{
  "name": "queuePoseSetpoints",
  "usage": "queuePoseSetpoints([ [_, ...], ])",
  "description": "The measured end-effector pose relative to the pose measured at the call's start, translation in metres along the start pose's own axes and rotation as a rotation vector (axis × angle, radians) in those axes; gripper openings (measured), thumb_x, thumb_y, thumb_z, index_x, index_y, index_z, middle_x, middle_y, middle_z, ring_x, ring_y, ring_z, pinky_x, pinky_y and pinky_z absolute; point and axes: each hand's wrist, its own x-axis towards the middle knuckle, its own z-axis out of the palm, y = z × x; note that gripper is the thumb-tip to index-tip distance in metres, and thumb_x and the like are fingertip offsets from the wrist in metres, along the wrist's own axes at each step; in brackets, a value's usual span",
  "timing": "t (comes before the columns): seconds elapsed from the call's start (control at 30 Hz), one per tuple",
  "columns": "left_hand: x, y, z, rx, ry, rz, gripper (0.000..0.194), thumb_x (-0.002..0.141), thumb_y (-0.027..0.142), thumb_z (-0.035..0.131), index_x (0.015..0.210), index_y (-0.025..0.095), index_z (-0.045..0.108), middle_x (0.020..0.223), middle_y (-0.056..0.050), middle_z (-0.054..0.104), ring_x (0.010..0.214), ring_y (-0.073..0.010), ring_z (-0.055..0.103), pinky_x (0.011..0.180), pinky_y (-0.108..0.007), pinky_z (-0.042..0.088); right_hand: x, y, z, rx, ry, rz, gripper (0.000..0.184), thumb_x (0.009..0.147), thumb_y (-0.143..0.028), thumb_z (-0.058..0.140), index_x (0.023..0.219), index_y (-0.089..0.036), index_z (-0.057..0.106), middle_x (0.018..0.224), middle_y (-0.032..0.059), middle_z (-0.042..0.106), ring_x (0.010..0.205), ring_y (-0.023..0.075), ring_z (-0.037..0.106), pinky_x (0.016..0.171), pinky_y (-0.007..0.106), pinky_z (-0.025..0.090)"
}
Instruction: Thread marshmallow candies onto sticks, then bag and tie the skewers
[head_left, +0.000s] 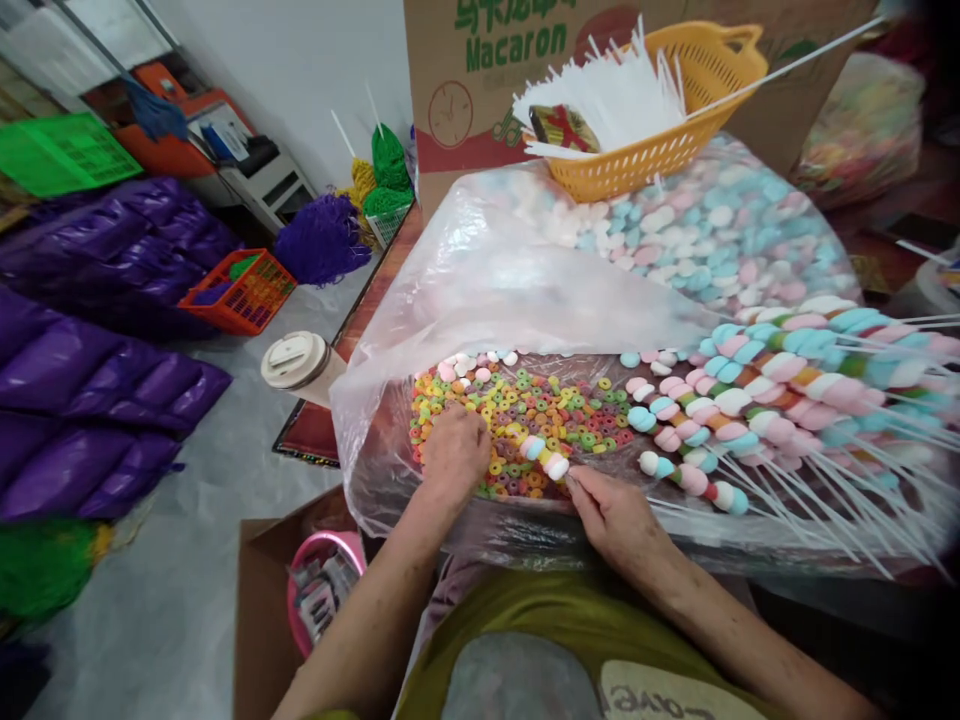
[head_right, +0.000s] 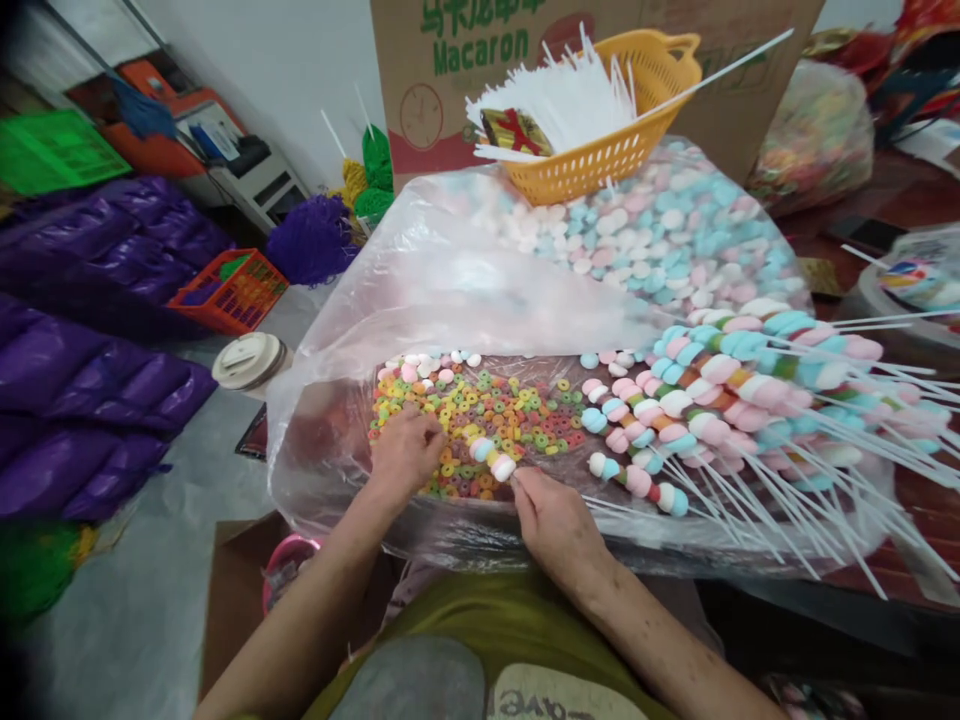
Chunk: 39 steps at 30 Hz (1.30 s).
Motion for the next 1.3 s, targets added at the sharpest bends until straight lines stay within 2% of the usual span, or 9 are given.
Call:
queuePoseSetpoints([
  [0.17, -0.003, 0.002, 0.008, -0.011, 0.02, 0.012, 0.021, 0.081, 0.028, 0.044, 0.077, 0.02, 0.063, 0.087, -0.005, 0.059, 0.081, -0.0168, 0.055, 0.067, -0.026, 0.04, 0.003, 0.0, 0.001, -0.057, -0.043, -0.008, 0.028, 0.088, -0.025, 0.031, 0.073, -0.018, 0.053, 0.064, 0.0029, 0.056, 0.057, 0.014, 0.051, 0.056, 0.025, 0.033],
  [0.33, 0.006, 0.004, 0.007, -0.052, 0.004, -0.038, 0.016, 0.074, 0.025, 0.05, 0.068, 0.019, 0.063, 0.083, -0.006, 0.06, 0.073, -0.0188, 0.056, 0.056, -0.027, 0.037, 0.005, 0.001, 0.002, -0.062, -0.045, 0.02, 0.026, 0.087, -0.025, 0.033, 0.072, -0.018, 0.053, 0.065, 0.003, 0.057, 0.058, 0.0143, 0.051, 0.056, 0.025, 0.032],
  [0.4, 0.005, 0.002, 0.008, -0.251, 0.056, -0.081, 0.01, 0.069, 0.023, 0.054, 0.067, 0.02, 0.063, 0.077, -0.004, 0.061, 0.069, -0.0165, 0.056, 0.057, -0.025, 0.038, 0.003, 0.0, 0.001, -0.06, -0.04, 0.013, 0.027, 0.088, -0.026, 0.032, 0.071, -0.018, 0.052, 0.064, 0.0026, 0.055, 0.056, 0.0139, 0.05, 0.056, 0.025, 0.032],
  [0.5, -0.002, -0.002, 0.008, -0.815, 0.058, -0.213, 0.007, 0.064, 0.023, 0.061, 0.069, 0.018, 0.062, 0.061, 0.001, 0.059, 0.055, -0.0116, 0.053, 0.052, -0.022, 0.038, 0.001, -0.004, -0.003, -0.042, -0.035, -0.022, 0.027, 0.089, -0.025, 0.031, 0.072, -0.018, 0.051, 0.065, 0.0028, 0.055, 0.058, 0.0136, 0.05, 0.057, 0.025, 0.032],
  [0.6, -0.01, -0.004, 0.002, -1.367, -0.062, -0.319, 0.018, 0.058, 0.024, 0.069, 0.072, 0.016, 0.061, 0.057, 0.001, 0.062, 0.048, -0.0105, 0.055, 0.049, -0.022, 0.042, 0.001, -0.01, -0.007, -0.051, -0.047, -0.053, 0.026, 0.088, -0.023, 0.031, 0.073, -0.018, 0.051, 0.064, 0.0026, 0.054, 0.058, 0.0136, 0.05, 0.058, 0.025, 0.033],
  [0.7, -0.014, -0.005, -0.004, -1.614, -0.178, -0.402, 0.022, 0.056, 0.022, 0.073, 0.073, 0.014, 0.062, 0.062, -0.003, 0.067, 0.05, -0.012, 0.06, 0.052, -0.024, 0.049, 0.0, -0.015, -0.009, -0.06, -0.034, -0.074, 0.025, 0.088, -0.022, 0.032, 0.075, -0.017, 0.052, 0.066, 0.0039, 0.056, 0.062, 0.0146, 0.052, 0.059, 0.025, 0.034],
  [0.9, -0.014, -0.009, -0.003, -1.727, -0.331, -0.413, 0.022, 0.056, 0.019, 0.074, 0.072, 0.012, 0.06, 0.057, -0.002, 0.065, 0.043, -0.0107, 0.057, 0.043, -0.022, 0.048, -0.003, -0.016, -0.006, -0.097, -0.011, -0.128, 0.025, 0.089, -0.021, 0.032, 0.074, -0.018, 0.052, 0.064, 0.0024, 0.055, 0.058, 0.0138, 0.052, 0.057, 0.025, 0.033],
  [1.1, -0.007, -0.016, -0.006, -1.774, -0.278, -0.489, 0.025, 0.054, 0.018, 0.074, 0.072, 0.012, 0.058, 0.056, -0.001, 0.064, 0.041, -0.0095, 0.055, 0.04, -0.021, 0.048, -0.001, -0.014, -0.007, -0.11, 0.087, -0.199, 0.024, 0.089, -0.02, 0.032, 0.076, -0.017, 0.053, 0.067, 0.0042, 0.058, 0.06, 0.0143, 0.054, 0.056, 0.025, 0.034],
  [1.3, -0.008, -0.012, 0.001, -1.81, -0.388, -0.437, 0.024, 0.056, 0.019, 0.073, 0.073, 0.012, 0.058, 0.053, 0.001, 0.062, 0.038, -0.0093, 0.053, 0.038, -0.022, 0.046, 0.003, -0.017, -0.006, -0.136, 0.061, -0.228, 0.024, 0.088, -0.019, 0.033, 0.073, -0.017, 0.052, 0.063, 0.0027, 0.056, 0.056, 0.0141, 0.053, 0.054, 0.025, 0.034],
])
